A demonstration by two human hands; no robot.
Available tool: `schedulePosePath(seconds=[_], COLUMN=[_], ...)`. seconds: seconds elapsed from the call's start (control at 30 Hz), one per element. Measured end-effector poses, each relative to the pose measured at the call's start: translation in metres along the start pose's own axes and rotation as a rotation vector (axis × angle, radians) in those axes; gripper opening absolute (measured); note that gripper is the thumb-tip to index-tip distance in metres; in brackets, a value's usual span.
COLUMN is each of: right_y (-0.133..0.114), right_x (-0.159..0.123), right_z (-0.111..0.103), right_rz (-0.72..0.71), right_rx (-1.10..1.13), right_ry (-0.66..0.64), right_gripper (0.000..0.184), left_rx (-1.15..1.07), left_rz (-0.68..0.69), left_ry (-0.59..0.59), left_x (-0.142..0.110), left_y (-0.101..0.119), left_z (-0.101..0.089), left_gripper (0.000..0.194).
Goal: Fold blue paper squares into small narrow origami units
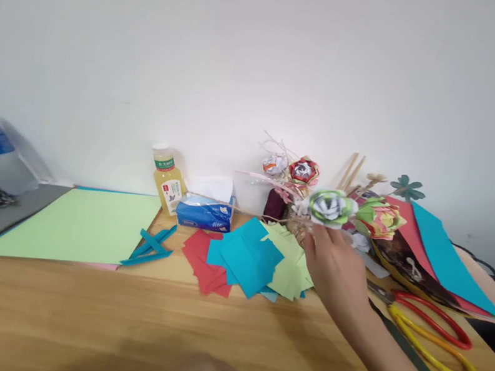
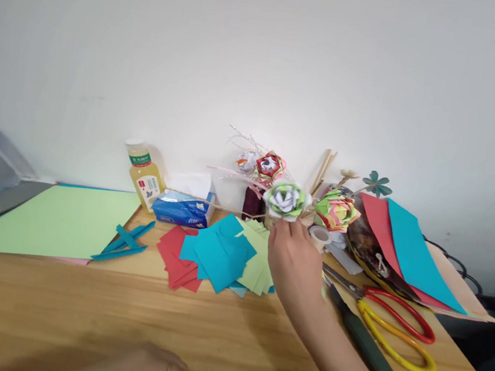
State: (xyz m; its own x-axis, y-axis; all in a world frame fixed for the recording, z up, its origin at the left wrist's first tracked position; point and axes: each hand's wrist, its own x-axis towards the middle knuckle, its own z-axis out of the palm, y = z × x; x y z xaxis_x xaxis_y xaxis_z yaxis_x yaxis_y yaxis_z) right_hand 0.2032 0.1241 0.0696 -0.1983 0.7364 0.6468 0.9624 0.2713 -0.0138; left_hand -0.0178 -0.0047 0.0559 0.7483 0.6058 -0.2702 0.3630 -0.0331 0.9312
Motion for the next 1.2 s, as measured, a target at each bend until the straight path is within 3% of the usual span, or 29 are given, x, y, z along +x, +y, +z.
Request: schedulePosePath(seconds=[0.2,0.3,0.37,0.43,0.53,0.8,0.97,1.1,1.2], right_y=[-0.004,-0.021,-0.037,-0.051,-0.059,-0.046,-0.03,-0.025,-0.025], right_x=[-0.025,-0.041,-0.052,-0.061,-0.068,-0.072,-0.071,-0.078,-0.078], right_z=[0.003,0.015,0.025,0.033,0.038,0.028,0.019,0.015,0.019], right_rz=[-0.176,-0.395,-0.467,-0.497,-0.55,-0.567,-0.544,-0.592,-0.604], right_rx=[-0.04,0.025,0.043,0.052,0.067,0.157,0.237,0.261,0.229], right_ry=[0.029,-0.032,-0.064,-0.085,-0.111,-0.116,-0.092,-0.107,-0.107], right_gripper=[0.028,0.026,0.029,0.034,0.023,0.024,0.031,0.028,0.029], left_rx=[0.058,0.183,0.233,0.255,0.336,0.805,1.058,1.218,1.323], left_rz=[-0.091,-0.125,-0.114,-0.087,-0.018,0.205,0.202,0.128,0.063], left_ry=[0.229,0.297,0.305,0.304,0.303,0.492,0.704,0.623,0.628], left_x=[0.007,0.009,0.012,0.014,0.016,0.027,0.034,0.035,0.04], left_y=[0.005,0.009,0.011,0.012,0.011,-0.01,-0.021,-0.029,-0.037], left_z=[-0.001,-0.002,-0.002,-0.002,-0.001,-0.015,-0.025,-0.029,-0.032], left_gripper=[0.011,0.011,0.012,0.012,0.012,0.016,0.031,0.047,0.051])
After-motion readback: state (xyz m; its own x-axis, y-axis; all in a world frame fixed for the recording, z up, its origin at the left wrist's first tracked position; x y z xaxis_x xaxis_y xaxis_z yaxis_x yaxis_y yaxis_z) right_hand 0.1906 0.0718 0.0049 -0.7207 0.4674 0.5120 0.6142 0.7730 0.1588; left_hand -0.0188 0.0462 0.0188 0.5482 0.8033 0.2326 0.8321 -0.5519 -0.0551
